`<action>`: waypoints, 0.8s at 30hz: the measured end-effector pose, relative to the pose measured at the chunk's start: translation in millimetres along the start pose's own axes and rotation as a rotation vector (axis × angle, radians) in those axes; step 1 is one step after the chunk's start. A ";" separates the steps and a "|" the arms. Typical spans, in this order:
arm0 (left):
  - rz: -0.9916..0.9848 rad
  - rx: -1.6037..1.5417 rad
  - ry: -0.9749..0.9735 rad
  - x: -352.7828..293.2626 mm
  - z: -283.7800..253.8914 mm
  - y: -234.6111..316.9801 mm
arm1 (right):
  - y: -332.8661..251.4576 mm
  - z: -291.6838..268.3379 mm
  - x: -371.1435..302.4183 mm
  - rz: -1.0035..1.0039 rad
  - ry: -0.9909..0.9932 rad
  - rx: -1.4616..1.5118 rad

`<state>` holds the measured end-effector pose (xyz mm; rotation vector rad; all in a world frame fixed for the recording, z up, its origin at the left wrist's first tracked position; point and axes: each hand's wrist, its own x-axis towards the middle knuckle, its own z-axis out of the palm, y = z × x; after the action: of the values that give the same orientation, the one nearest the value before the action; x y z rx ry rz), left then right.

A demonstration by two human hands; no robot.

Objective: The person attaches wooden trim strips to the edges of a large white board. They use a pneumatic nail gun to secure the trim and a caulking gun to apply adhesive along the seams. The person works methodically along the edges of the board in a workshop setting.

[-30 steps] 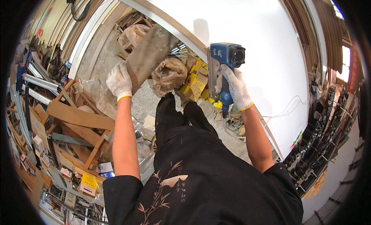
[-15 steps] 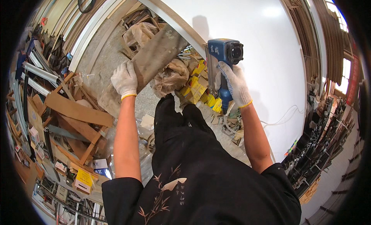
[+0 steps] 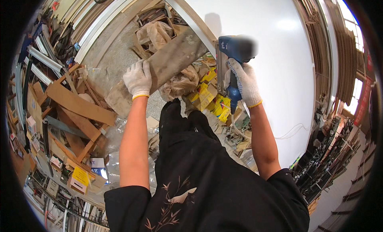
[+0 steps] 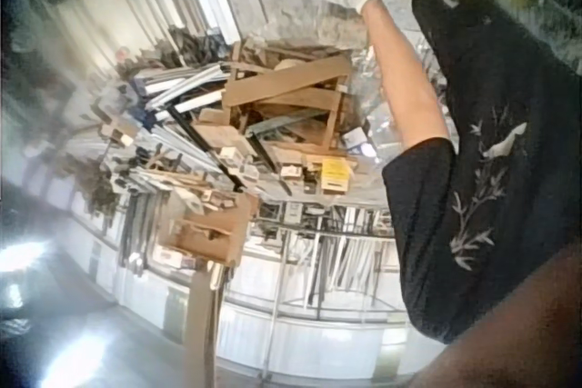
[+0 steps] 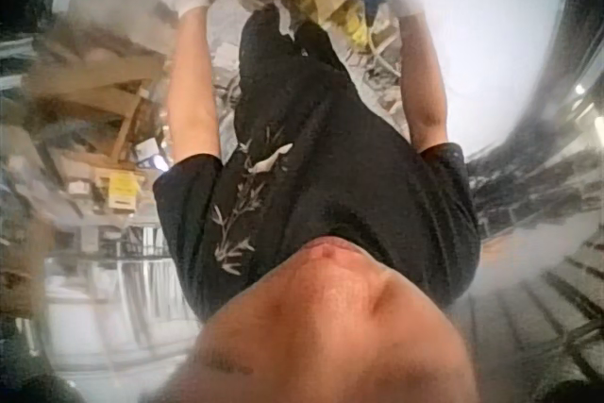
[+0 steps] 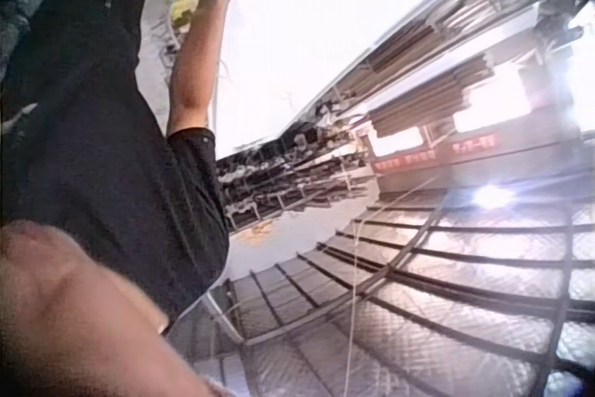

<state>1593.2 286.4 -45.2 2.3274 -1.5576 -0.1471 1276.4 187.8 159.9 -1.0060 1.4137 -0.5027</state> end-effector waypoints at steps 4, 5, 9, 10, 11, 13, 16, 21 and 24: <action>-0.007 -0.023 0.010 0.8 -2.8 1.8 | -6.6 7.5 6.8 -0.039 0.002 0.001; -0.015 -0.017 0.007 0.8 -3.1 2.6 | -6.8 8.7 9.4 -0.040 0.011 -0.002; -0.047 -0.022 0.003 1.7 -3.5 5.6 | -13.0 12.3 20.4 -0.054 0.009 -0.005; -0.055 -0.031 0.005 1.5 -4.0 5.6 | -16.1 14.1 22.4 -0.059 -0.001 -0.005; -0.059 -0.028 -0.006 1.8 -4.5 6.8 | -17.6 16.0 24.8 -0.060 -0.001 -0.012; -0.067 -0.020 -0.028 2.5 -6.0 8.0 | -20.1 20.0 30.7 -0.063 0.000 -0.026; -0.076 -0.018 -0.042 2.0 -3.2 6.2 | -25.4 23.1 40.5 -0.092 -0.030 -0.058; -0.082 0.023 -0.050 2.2 -4.8 10.1 | -33.3 30.4 54.1 -0.075 -0.051 0.011; -0.087 0.015 -0.058 2.9 -6.7 9.7 | -36.8 33.8 65.0 -0.075 -0.059 0.023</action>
<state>1587.6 281.9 -35.4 2.4239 -1.4890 -0.2268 1328.1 125.3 148.0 -1.0501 1.3188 -0.5392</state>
